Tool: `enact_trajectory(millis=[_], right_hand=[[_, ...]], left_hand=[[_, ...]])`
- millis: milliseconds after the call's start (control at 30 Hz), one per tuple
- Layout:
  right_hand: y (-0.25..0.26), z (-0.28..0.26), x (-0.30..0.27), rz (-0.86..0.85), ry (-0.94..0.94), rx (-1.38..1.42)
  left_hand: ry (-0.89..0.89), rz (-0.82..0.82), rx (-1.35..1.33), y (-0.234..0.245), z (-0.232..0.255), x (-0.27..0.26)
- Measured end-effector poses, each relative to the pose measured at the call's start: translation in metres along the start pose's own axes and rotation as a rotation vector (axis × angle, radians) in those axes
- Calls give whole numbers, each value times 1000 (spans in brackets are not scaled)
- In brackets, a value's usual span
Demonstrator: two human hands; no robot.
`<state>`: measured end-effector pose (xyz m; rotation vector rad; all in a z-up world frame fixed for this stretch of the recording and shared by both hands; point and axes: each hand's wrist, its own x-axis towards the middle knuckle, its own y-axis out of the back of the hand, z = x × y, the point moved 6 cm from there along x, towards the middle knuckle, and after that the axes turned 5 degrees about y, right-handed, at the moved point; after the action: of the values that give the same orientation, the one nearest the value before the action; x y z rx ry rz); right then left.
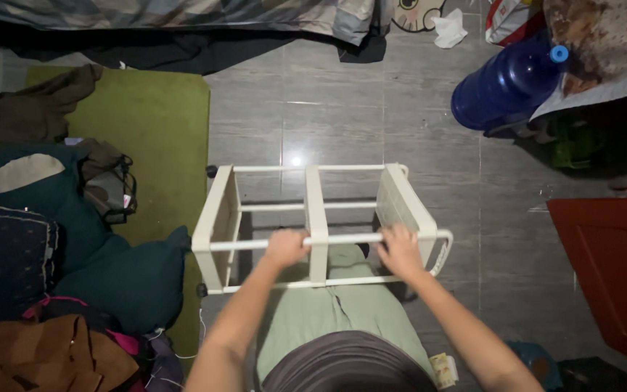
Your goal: The person assembles a white plastic three-tier storage cart with wheels. They attach the vertical frame to the base, insert the three perforated trays into the frame, and then repeatedly remove and reinsert the trays while adjusting the cart's orientation.
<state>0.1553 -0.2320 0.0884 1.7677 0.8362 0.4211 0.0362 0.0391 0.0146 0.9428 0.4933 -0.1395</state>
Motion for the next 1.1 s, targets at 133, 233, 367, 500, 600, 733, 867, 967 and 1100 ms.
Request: enact_trajectory(millis=[133,233,367,500,600,733,867,967,1100], right_hand=[[39,-4,9,275,77,14],[45,-10,7,250,97,67],[12,-15,-1,-85,159,146],[-26,-12,-9,-404,164,34],[-38,-10,-6,-480,68,48],[-16,-20,15,-252,57,297],[2,-16,32,-171,-12,403],[5,-14,36,-197,18,414],[-9,-25,19,-467,33,467]], left_hand=[[-78,73,19,58,-3,16],[-90,140,-36,91,-7,17],[-125,233,-69,119,-8,15],[-131,264,-128,128,-1,8],[-136,266,-159,127,8,-4],[-138,219,-132,127,21,-10],[-186,272,-118,138,37,-5],[-193,259,-93,144,45,2],[-217,275,-158,148,57,7]])
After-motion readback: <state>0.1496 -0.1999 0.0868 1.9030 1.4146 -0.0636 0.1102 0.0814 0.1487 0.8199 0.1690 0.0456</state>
